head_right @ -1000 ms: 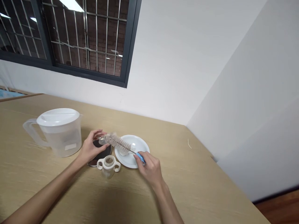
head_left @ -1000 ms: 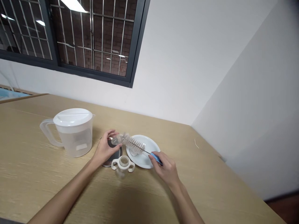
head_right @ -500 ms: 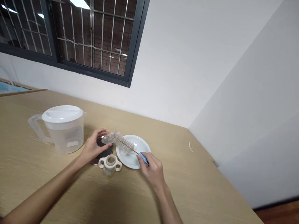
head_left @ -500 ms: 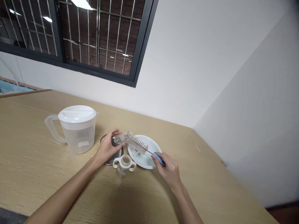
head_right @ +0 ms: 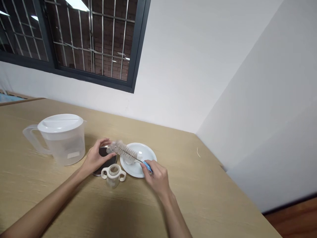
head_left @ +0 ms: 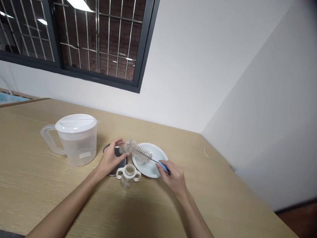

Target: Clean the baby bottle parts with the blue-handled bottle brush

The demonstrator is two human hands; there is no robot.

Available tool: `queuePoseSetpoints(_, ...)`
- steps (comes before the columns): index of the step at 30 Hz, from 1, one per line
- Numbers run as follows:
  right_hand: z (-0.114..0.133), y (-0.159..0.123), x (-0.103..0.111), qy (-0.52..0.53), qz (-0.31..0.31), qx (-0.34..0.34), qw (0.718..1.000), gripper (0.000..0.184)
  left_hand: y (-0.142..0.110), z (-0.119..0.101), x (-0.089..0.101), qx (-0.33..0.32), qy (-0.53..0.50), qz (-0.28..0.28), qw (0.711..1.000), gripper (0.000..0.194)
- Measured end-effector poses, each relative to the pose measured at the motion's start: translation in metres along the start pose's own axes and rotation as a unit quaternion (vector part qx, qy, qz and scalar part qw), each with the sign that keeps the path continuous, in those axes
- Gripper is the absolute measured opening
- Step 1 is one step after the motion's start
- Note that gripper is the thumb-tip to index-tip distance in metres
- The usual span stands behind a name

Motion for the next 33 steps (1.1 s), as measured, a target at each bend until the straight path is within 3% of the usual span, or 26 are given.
queuePoseSetpoints(8,-0.011,0.000,0.009,-0.034,-0.052,-0.045,0.997,0.012,0.003,0.000,0.001,0.009,0.012,-0.029,0.999,0.051)
queuePoseSetpoints(15,0.003,-0.001,-0.001,-0.006,-0.007,-0.003,1.000,0.011,0.002,-0.002,0.003,0.016,-0.009,-0.007,1.000,0.060)
queuePoseSetpoints(19,-0.004,0.001,0.003,-0.030,-0.024,-0.032,0.999,0.015,0.003,0.000,0.002,0.023,-0.018,-0.010,1.000,0.054)
queuePoseSetpoints(22,-0.010,0.001,0.008,-0.039,-0.062,-0.058,0.996,0.016,0.005,0.005,-0.001,0.049,-0.092,-0.016,0.994,0.053)
queuePoseSetpoints(26,-0.004,0.001,0.006,-0.015,-0.067,-0.063,0.996,0.013,0.008,0.011,-0.002,0.097,-0.256,0.011,0.962,0.061)
queuePoseSetpoints(30,-0.001,-0.001,0.000,-0.001,-0.031,-0.059,0.998,0.013,0.009,0.010,0.000,0.112,-0.307,0.040,0.944,0.064)
queuePoseSetpoints(33,-0.009,-0.001,0.001,-0.026,-0.052,-0.079,0.995,0.016,0.008,0.008,-0.001,0.121,-0.333,0.057,0.933,0.063)
Point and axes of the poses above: each hand's wrist, its own y-axis towards the middle knuckle, its own x-axis out of the back of the hand, z = x × y, the point moved 1 cm from there along y, towards the middle knuckle, and after that the axes turned 2 degrees about y, right-handed, at the moved point
